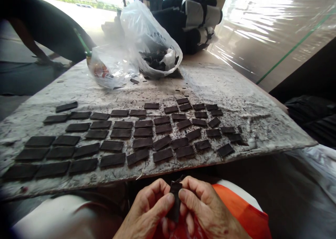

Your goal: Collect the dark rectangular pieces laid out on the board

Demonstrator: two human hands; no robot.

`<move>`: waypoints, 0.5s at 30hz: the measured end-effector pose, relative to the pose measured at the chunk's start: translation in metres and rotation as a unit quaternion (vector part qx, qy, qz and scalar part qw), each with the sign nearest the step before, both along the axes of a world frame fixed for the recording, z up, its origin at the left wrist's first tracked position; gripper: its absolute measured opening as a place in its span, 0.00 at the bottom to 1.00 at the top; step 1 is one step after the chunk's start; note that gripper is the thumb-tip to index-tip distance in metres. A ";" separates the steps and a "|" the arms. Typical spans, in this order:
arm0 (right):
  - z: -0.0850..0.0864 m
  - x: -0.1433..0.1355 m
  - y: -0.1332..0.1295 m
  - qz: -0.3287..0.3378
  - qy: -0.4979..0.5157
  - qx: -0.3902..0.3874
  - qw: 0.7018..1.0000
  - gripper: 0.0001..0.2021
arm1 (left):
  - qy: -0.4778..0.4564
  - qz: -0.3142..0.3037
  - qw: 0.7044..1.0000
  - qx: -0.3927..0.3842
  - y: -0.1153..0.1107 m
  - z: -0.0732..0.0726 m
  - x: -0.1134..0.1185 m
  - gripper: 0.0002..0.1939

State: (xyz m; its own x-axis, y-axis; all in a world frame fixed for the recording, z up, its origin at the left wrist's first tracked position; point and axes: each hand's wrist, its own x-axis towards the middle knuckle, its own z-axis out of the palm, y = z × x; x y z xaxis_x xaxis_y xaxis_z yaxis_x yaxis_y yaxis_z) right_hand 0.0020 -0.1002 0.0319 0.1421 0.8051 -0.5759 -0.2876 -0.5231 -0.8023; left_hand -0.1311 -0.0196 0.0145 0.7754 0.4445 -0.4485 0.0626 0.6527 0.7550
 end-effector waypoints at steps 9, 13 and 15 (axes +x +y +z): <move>0.002 -0.002 -0.007 -0.026 0.010 -0.006 1.000 0.17 | 0.007 -0.022 1.000 0.017 0.001 0.003 0.001 0.18; 0.004 -0.001 -0.008 0.017 0.006 0.001 1.000 0.17 | 0.020 -0.047 0.997 0.060 0.004 0.005 -0.001 0.19; 0.000 -0.001 -0.006 0.043 -0.045 0.008 0.998 0.21 | 0.034 -0.034 0.994 0.098 0.004 0.002 -0.002 0.21</move>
State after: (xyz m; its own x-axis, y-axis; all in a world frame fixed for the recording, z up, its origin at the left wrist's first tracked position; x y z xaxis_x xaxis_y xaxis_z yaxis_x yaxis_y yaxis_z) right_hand 0.0015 -0.1062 0.0322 0.1239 0.8250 -0.5513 -0.1683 -0.5301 -0.8311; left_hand -0.1334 -0.0153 0.0166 0.7767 0.4772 -0.4111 0.1569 0.4855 0.8600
